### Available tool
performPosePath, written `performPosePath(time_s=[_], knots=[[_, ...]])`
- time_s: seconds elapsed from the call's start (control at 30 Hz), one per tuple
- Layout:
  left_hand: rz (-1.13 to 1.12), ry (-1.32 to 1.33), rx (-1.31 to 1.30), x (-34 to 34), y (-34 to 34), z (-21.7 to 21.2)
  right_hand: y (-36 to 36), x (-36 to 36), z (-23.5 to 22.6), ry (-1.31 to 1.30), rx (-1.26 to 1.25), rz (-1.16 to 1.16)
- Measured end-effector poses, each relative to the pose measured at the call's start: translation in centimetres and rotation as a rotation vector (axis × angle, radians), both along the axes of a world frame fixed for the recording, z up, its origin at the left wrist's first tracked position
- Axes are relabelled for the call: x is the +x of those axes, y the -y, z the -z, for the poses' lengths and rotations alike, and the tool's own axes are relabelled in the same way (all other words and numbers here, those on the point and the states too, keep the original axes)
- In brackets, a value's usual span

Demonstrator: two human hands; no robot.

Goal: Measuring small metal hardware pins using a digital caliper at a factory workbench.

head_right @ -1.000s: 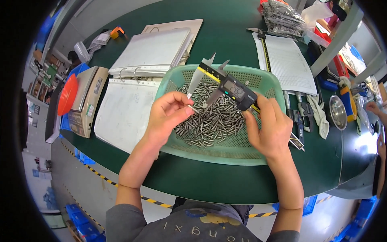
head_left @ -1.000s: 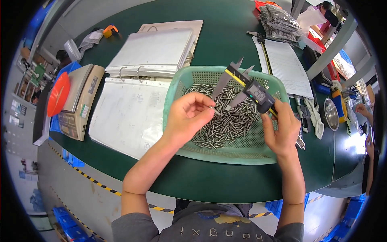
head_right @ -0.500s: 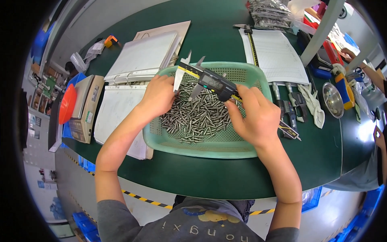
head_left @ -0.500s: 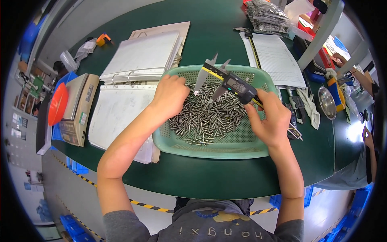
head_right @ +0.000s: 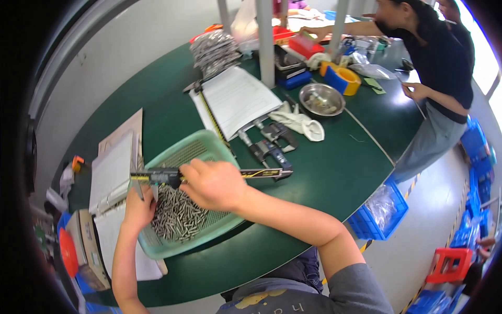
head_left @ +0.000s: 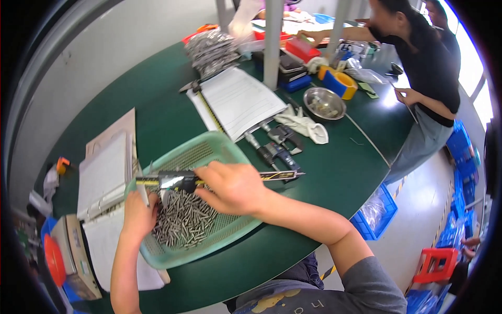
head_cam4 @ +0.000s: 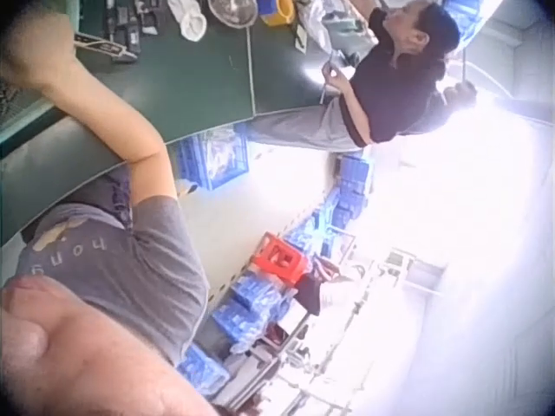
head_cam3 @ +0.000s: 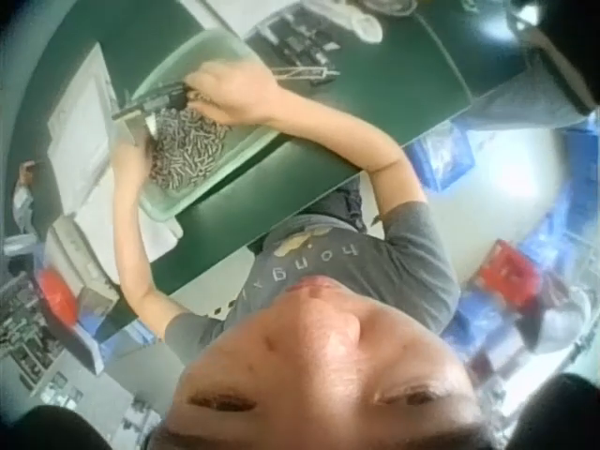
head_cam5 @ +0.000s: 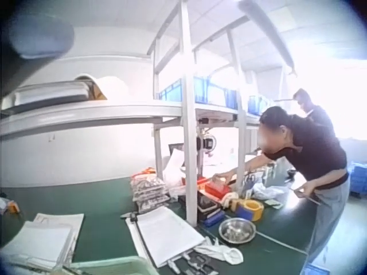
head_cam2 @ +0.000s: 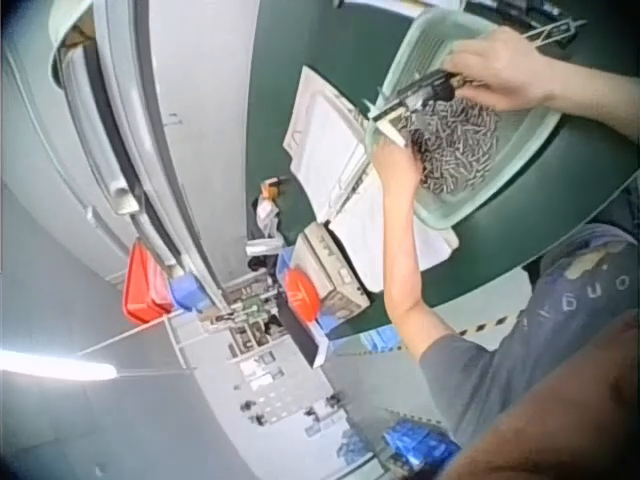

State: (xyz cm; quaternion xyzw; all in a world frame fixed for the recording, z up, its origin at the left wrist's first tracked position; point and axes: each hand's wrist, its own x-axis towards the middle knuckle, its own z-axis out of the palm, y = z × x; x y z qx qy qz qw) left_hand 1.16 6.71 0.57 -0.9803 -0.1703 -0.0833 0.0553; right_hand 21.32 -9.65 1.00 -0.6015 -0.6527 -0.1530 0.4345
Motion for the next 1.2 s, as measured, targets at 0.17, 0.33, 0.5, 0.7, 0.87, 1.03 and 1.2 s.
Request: performPosePath(time_s=[0.17, 0.33, 0.5, 0.7, 0.87, 1.03, 1.2], knots=[[0.082, 0.005, 0.102, 0.3, -0.3, 0.7, 0.2, -0.1, 0.2, -0.002, 0.009, 0.015], [0.092, -0.017, 0.033, 0.4, -0.6, -0.1, 0.0, -0.2, 0.4, -0.021, 0.007, 0.005], [0.006, -0.09, -0.041, -0.3, -1.0, -0.4, -0.2, -0.3, 0.3, -0.051, 0.015, -0.02], [-0.093, -0.033, -0.154, -0.5, 0.4, -1.4, 0.2, -0.2, 0.3, -0.121, -0.021, -0.037], [-0.114, 0.202, -0.295, -1.9, 0.6, -0.7, 0.1, -0.3, 0.1, -0.136, -0.022, -0.04], [-0.267, 0.287, -0.427, -1.6, 2.7, -1.2, 0.2, -0.2, 0.0, -0.128, -0.013, -0.03], [-0.158, 0.101, -0.238, -1.5, 3.1, -1.2, 0.0, -0.3, 0.2, -0.097, 0.02, -0.017]])
